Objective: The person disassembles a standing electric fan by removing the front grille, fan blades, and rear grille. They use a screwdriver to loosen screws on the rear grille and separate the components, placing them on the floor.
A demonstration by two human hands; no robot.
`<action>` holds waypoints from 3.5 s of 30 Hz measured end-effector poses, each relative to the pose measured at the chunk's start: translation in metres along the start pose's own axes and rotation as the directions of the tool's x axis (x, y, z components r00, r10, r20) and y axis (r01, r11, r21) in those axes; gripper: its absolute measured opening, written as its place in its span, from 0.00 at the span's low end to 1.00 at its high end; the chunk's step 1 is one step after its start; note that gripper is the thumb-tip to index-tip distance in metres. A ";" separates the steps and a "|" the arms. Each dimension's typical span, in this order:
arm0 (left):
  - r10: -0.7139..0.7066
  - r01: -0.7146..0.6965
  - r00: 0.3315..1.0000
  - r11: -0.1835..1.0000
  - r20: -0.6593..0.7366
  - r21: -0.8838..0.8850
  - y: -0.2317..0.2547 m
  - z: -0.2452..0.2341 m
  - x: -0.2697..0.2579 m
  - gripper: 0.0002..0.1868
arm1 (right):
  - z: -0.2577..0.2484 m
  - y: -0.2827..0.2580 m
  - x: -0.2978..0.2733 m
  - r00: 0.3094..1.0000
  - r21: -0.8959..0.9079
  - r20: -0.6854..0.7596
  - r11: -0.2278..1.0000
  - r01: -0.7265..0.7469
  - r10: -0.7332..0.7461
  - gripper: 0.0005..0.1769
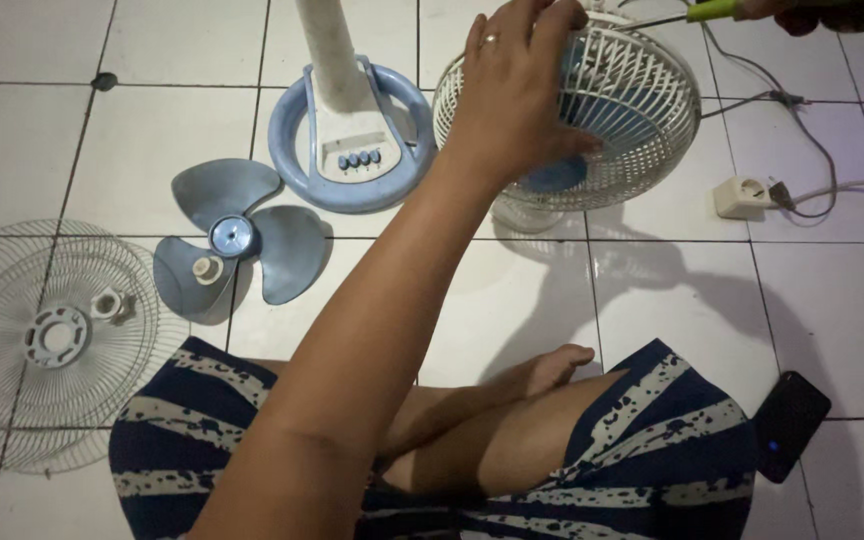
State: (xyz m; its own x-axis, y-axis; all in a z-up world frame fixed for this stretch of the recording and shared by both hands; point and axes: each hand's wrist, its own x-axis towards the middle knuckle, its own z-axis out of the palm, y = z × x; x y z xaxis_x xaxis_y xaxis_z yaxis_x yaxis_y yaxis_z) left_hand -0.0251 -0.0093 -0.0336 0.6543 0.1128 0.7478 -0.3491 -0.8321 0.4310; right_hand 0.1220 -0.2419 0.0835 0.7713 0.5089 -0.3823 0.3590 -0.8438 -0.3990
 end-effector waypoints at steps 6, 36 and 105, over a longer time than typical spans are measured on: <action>-0.080 0.072 0.986 0.996 0.148 0.059 0.007 -0.010 0.014 0.55 | -0.014 -0.010 -0.013 0.999 0.072 0.005 0.997 -0.033 0.033 0.27; -0.137 0.079 0.949 0.975 0.285 0.207 0.021 -0.032 0.015 0.51 | 0.077 -0.028 -0.070 0.866 -0.110 -0.471 0.986 0.128 -0.165 0.37; -0.076 0.065 0.960 0.997 0.270 0.050 0.048 -0.076 -0.012 0.32 | 0.210 0.081 -0.033 0.964 0.224 0.064 0.938 -0.266 0.258 0.20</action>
State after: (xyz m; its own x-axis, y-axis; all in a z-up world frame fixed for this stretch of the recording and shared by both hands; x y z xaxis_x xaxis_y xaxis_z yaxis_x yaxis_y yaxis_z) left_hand -0.1003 -0.0096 0.0165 0.8359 0.0247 0.5484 -0.2720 -0.8491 0.4529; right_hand 0.0150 -0.2912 -0.1111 0.8028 0.2837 -0.5245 0.0138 -0.8882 -0.4592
